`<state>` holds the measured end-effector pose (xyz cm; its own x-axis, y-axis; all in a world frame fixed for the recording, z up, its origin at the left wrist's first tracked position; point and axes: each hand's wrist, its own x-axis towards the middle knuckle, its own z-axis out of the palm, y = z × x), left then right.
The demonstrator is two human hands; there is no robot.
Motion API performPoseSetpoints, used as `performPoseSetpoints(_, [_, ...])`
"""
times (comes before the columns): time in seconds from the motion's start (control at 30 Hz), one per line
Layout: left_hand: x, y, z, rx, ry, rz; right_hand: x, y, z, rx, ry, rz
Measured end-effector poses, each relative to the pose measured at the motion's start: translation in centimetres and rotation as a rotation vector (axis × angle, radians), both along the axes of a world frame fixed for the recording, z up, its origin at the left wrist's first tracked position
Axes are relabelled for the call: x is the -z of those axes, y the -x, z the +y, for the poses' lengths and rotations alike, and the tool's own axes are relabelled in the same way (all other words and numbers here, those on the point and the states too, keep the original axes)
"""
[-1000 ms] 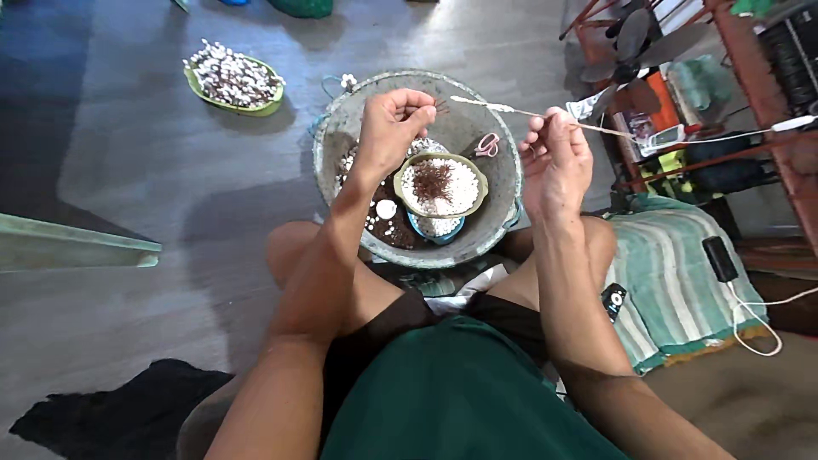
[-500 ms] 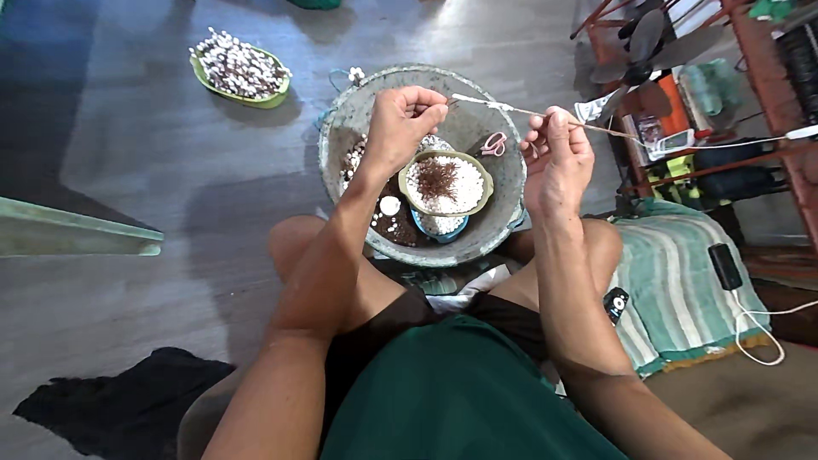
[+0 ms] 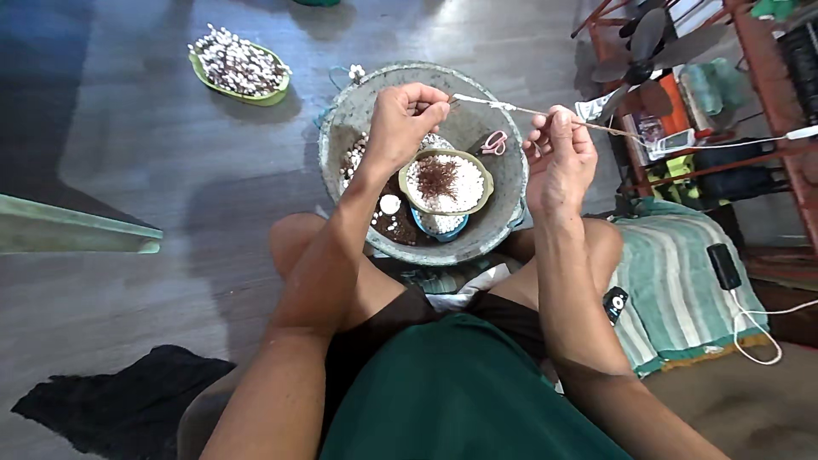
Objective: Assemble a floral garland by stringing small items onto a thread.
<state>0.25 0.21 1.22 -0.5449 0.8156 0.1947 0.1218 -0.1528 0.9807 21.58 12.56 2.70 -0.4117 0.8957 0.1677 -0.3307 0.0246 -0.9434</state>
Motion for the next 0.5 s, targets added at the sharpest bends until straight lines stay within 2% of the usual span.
performPoseSetpoints(0.5, [0.01,-0.13,0.06,0.009,0.055,0.104,-0.53,-0.19,0.14,0.009,0.020,-0.014])
